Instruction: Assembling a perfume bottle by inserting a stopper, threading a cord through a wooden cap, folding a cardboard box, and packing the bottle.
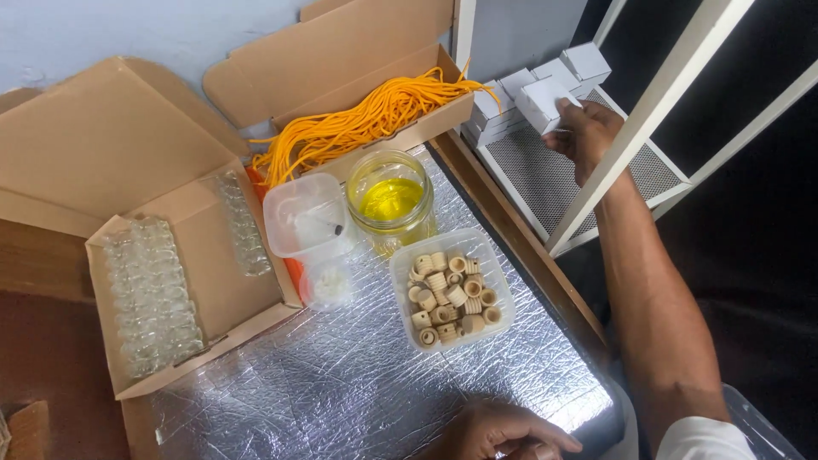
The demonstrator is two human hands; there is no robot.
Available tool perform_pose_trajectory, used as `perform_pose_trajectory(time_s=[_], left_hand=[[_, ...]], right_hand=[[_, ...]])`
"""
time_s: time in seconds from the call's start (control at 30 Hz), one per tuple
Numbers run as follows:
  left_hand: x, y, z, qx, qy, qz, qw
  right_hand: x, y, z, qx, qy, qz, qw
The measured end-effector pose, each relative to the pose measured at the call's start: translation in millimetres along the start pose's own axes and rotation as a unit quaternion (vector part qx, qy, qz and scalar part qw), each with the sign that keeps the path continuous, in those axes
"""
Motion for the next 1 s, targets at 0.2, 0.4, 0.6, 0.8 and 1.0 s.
perform_pose_trajectory(time_s=[0.2, 0.4, 0.6, 0.8, 1.0], left_hand=[[5.9, 0.2, 2.0, 0.007, -0.008, 0.060, 0.998], [17.5, 2.2, 6.3, 0.011, -0.013, 0.133, 0.991], [32.0, -2.1, 3.7, 0.241, 0.098, 0.158, 0.952], [3.7, -6.0, -4.2, 0.211, 0.065, 0.094, 0.971], [-25.1, -10.1, -5.1, 0.164, 0.019, 0.024, 0.986]], right_hand=[[52.0, -16.3, -9.1, -0.058, 0.059, -0.193, 0.978], [80.0, 3.4, 9.5, -0.058, 0.055, -0.143, 0.987], [84.2, 23.2, 11.1, -0.028, 0.103, -0.135, 0.985], [102.1, 19.4, 30.1, 0.001, 0.040, -0.266, 0.963], [97.7, 20.7, 27.7, -0.018, 0.014, -0.271, 0.962]])
Point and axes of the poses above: each hand's wrist, its own z-axis towards the middle knuckle, its own y-axis out of the palm, x = y × z, the point moved 9 cm from there along z, towards the middle knuckle, and after that the axes turned 9 degrees about -z, right-handed, at the moved point
